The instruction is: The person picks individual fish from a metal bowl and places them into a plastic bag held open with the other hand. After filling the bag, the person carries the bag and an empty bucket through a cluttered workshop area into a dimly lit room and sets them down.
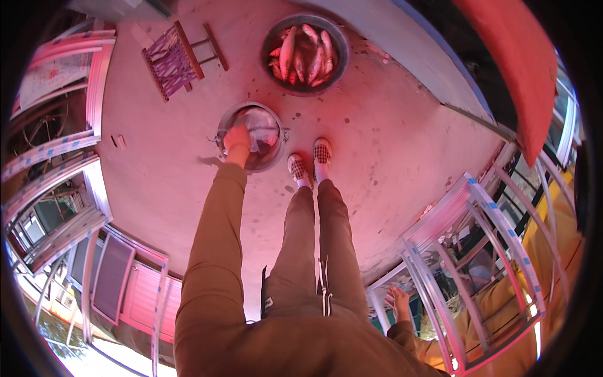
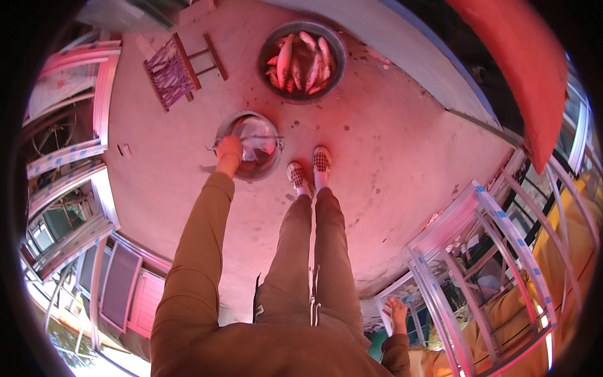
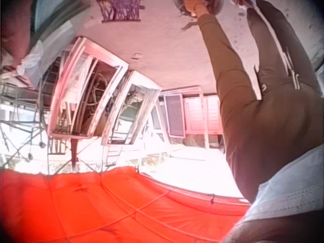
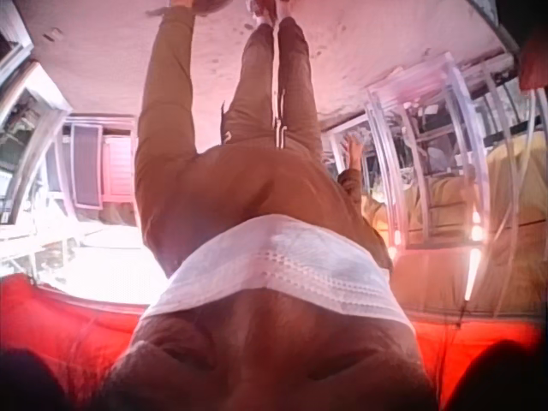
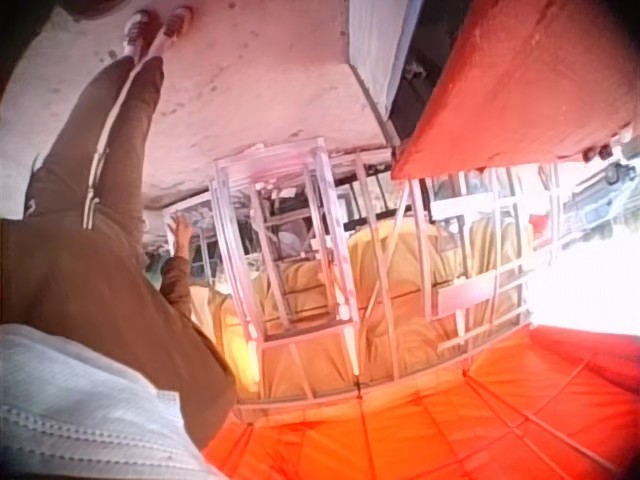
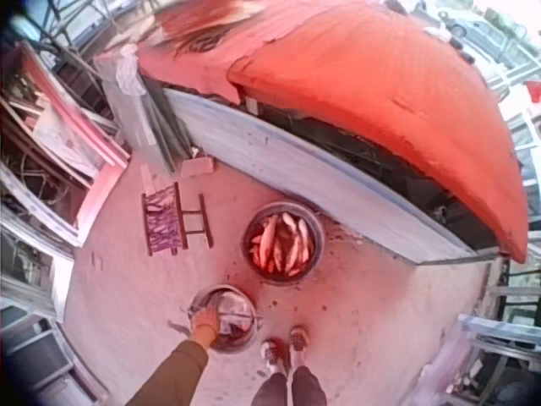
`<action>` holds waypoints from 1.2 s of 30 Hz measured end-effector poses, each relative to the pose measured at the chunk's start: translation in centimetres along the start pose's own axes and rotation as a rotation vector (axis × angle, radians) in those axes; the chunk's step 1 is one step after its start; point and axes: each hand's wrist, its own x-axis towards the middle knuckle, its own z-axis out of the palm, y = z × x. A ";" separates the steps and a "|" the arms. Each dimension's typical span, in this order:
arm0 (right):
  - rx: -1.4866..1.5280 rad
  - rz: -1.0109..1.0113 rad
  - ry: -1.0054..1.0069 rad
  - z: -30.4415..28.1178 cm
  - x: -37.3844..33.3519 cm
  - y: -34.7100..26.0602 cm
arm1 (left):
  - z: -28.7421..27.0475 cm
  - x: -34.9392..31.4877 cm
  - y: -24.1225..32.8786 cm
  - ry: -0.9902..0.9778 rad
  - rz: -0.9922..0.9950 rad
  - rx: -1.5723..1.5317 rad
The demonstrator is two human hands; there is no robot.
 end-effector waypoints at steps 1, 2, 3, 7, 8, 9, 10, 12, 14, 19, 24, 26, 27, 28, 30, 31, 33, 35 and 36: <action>0.000 0.000 -0.029 0.4 -0.3 0.0 | 1.1 -1.9 -1.2 -0.001 0.005 0.017; 0.019 -0.003 -0.043 0.6 -0.7 0.0 | 1.8 -3.6 -2.3 -0.004 0.010 0.025; 0.050 -0.004 -0.046 0.8 -1.2 0.5 | 1.1 -5.4 -2.2 -0.020 0.039 0.035; 0.189 -0.052 -0.005 -0.3 -3.0 3.5 | -2.9 -10.9 -0.3 -0.034 0.178 0.039; 0.196 -0.061 -0.004 -1.1 -2.9 3.3 | -2.1 -11.3 -1.4 -0.025 0.124 0.023; 0.229 -0.068 0.018 -1.4 -2.9 3.9 | -3.8 -12.1 -0.5 -0.012 0.159 0.023; 0.219 -0.061 0.059 -1.7 -3.2 4.7 | -5.2 -13.5 0.2 0.000 0.195 0.025; 0.206 -0.038 0.123 -2.2 -3.9 6.1 | -8.1 -17.0 0.9 0.010 0.234 0.015; 0.248 -0.047 0.197 -2.7 -4.3 9.5 | -11.1 -20.9 2.4 0.005 0.318 0.026; 0.075 -0.135 0.190 -4.5 1.8 19.2 | -16.0 -30.1 7.4 0.043 0.494 -0.028; 0.089 -0.394 0.268 -5.6 4.1 20.5 | -19.1 -38.9 17.5 0.124 0.703 -0.014; -0.032 -0.412 0.218 -7.3 6.4 18.4 | -20.5 -41.6 21.3 0.149 0.752 0.025; -0.059 -0.460 0.255 -7.8 7.7 17.6 | -20.5 -43.0 23.5 0.151 0.785 0.041; -0.082 -0.505 0.299 -8.2 9.0 16.3 | -19.3 -42.4 25.1 0.214 0.856 0.031; -0.186 -0.568 0.433 -9.2 7.8 9.9 | -20.8 -45.3 29.5 0.223 0.941 0.019; -0.060 -0.629 0.411 -10.2 6.4 6.0 | -21.7 -46.8 31.6 0.223 0.985 0.022; 0.073 -0.844 0.364 -13.0 6.3 0.5 | -22.6 -49.2 37.2 0.211 1.099 0.024; 0.125 -0.903 0.353 -15.4 5.8 -5.0 | -24.2 -51.9 42.9 0.170 1.152 0.065; 0.068 -0.977 0.391 -17.0 4.3 -8.2 | -24.7 -53.3 45.6 0.145 1.157 0.084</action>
